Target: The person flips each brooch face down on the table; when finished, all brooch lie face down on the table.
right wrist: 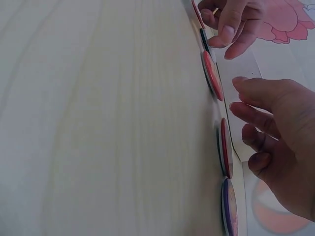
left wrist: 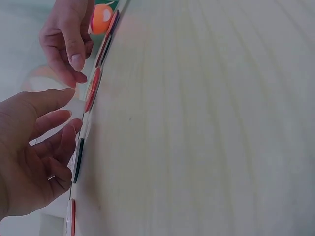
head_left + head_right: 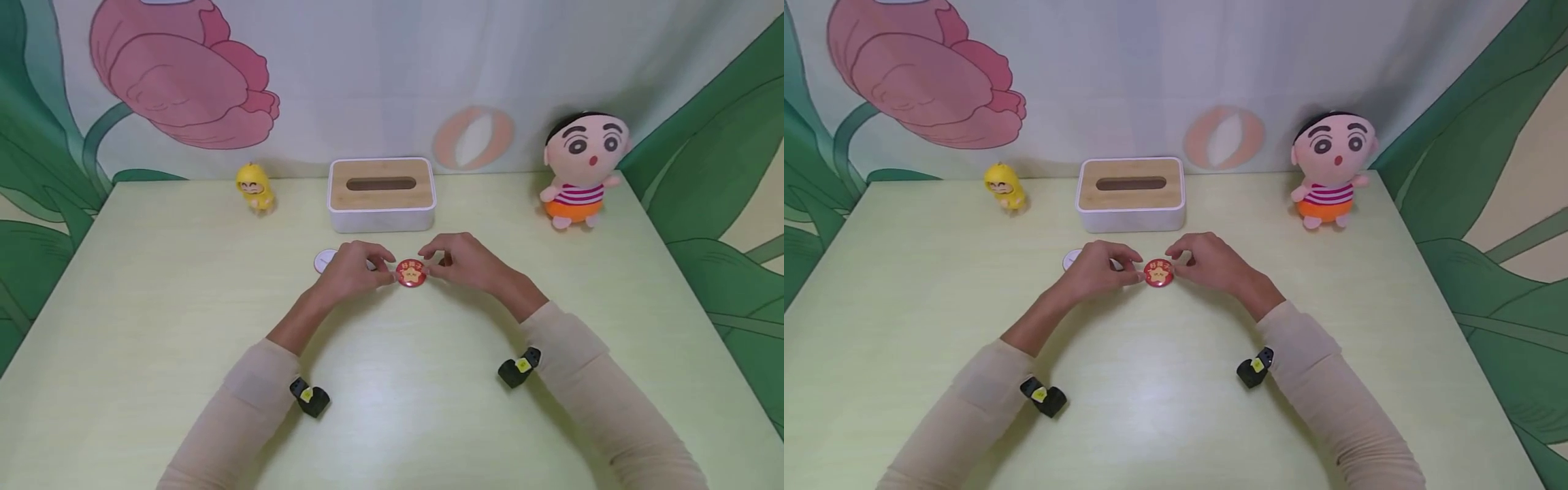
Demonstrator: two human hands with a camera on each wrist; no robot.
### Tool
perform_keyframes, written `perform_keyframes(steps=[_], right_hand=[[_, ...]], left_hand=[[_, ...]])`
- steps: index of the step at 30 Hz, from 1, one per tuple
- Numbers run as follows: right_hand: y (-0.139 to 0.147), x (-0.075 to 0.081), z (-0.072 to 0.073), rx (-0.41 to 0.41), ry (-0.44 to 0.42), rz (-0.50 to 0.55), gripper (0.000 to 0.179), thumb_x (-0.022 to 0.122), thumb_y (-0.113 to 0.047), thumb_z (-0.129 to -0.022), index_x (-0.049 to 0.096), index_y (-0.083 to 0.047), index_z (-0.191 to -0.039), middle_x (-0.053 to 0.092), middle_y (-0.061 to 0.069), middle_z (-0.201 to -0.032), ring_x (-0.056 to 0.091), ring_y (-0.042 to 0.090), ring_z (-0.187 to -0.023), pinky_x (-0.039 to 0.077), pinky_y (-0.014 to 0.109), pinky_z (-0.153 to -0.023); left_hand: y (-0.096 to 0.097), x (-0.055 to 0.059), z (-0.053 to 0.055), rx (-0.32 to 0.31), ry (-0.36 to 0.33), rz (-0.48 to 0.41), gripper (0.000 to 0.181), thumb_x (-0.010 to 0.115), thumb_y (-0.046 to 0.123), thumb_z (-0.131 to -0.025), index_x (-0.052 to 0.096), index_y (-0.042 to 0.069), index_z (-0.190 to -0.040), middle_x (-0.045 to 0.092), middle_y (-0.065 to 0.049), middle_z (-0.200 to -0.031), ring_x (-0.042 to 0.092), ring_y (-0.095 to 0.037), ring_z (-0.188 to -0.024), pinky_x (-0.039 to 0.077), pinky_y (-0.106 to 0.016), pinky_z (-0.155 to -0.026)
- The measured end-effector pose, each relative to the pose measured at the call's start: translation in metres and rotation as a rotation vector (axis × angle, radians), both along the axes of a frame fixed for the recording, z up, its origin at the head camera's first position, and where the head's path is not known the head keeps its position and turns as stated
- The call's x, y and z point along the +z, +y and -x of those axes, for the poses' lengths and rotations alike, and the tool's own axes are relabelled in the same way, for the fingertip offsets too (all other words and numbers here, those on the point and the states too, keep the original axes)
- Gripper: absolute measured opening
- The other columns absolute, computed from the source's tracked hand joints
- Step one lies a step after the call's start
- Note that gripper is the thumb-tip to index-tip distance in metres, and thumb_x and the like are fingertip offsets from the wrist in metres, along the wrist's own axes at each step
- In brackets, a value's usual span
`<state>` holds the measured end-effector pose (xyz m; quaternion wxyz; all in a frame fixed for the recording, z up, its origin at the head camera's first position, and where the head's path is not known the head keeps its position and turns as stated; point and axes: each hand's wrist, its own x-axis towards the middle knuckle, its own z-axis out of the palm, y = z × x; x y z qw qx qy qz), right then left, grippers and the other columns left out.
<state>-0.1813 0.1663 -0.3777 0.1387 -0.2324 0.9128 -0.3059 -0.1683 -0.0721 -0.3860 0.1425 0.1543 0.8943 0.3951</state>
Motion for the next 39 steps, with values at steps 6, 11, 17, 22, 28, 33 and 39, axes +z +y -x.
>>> perform_keyframes(steps=[6,11,17,22,28,33,39], right_hand=[[-0.002,0.000,0.001,0.005,-0.011,-0.044,0.041,0.078,-0.016,-0.089,0.069,-0.001,-0.126,0.073,0.014,-0.116,0.067,0.021,-0.090,0.057,0.034,-0.083],[-0.003,-0.002,0.003,0.019,-0.015,-0.068,0.046,0.081,-0.019,-0.086,0.069,0.000,-0.127,0.073,0.013,-0.115,0.065,0.020,-0.089,0.056,0.033,-0.083],[-0.005,-0.005,0.006,0.026,-0.025,-0.095,0.052,0.085,-0.025,-0.083,0.069,-0.003,-0.127,0.072,0.010,-0.116,0.063,0.019,-0.088,0.052,0.029,-0.080],[-0.007,-0.007,0.007,0.013,-0.037,-0.101,0.053,0.087,-0.027,-0.082,0.070,-0.005,-0.127,0.072,0.009,-0.117,0.062,0.020,-0.089,0.053,0.029,-0.080],[-0.009,-0.009,0.006,-0.002,-0.048,-0.102,0.051,0.087,-0.027,-0.081,0.072,-0.007,-0.125,0.072,0.008,-0.117,0.061,0.021,-0.092,0.053,0.030,-0.082],[-0.008,-0.010,0.006,0.008,-0.028,-0.089,0.047,0.087,-0.025,-0.081,0.073,-0.007,-0.123,0.073,0.008,-0.113,0.062,0.020,-0.089,0.053,0.029,-0.080],[-0.009,-0.010,0.006,0.003,-0.030,-0.088,0.047,0.087,-0.023,-0.081,0.073,-0.007,-0.123,0.073,0.008,-0.114,0.061,0.020,-0.088,0.052,0.029,-0.080]], left_hand=[[0.004,-0.002,0.003,-0.009,-0.020,0.056,0.036,0.081,0.021,-0.084,0.073,0.007,-0.116,0.076,-0.009,-0.096,0.065,-0.016,-0.080,0.047,-0.022,-0.067],[0.007,0.000,0.004,-0.018,-0.018,0.075,0.040,0.082,0.022,-0.083,0.073,0.006,-0.119,0.077,-0.008,-0.095,0.065,-0.017,-0.083,0.047,-0.023,-0.071],[0.010,0.003,0.005,-0.016,-0.014,0.092,0.046,0.084,0.021,-0.082,0.072,0.003,-0.122,0.077,-0.007,-0.092,0.065,-0.016,-0.085,0.047,-0.024,-0.077],[0.012,0.002,0.006,-0.020,-0.008,0.106,0.049,0.086,0.021,-0.081,0.072,0.002,-0.123,0.077,-0.006,-0.092,0.064,-0.015,-0.085,0.046,-0.023,-0.076],[0.015,0.001,0.007,-0.028,-0.012,0.124,0.051,0.087,0.022,-0.080,0.071,0.002,-0.124,0.076,-0.007,-0.094,0.064,-0.017,-0.087,0.047,-0.025,-0.076],[0.018,0.001,0.007,-0.038,-0.007,0.142,0.052,0.087,0.022,-0.079,0.071,0.002,-0.125,0.076,-0.007,-0.094,0.064,-0.017,-0.088,0.047,-0.027,-0.078],[0.021,0.002,0.007,-0.041,0.008,0.157,0.050,0.087,0.019,-0.080,0.072,0.001,-0.124,0.075,-0.007,-0.092,0.063,-0.017,-0.086,0.048,-0.026,-0.078]])
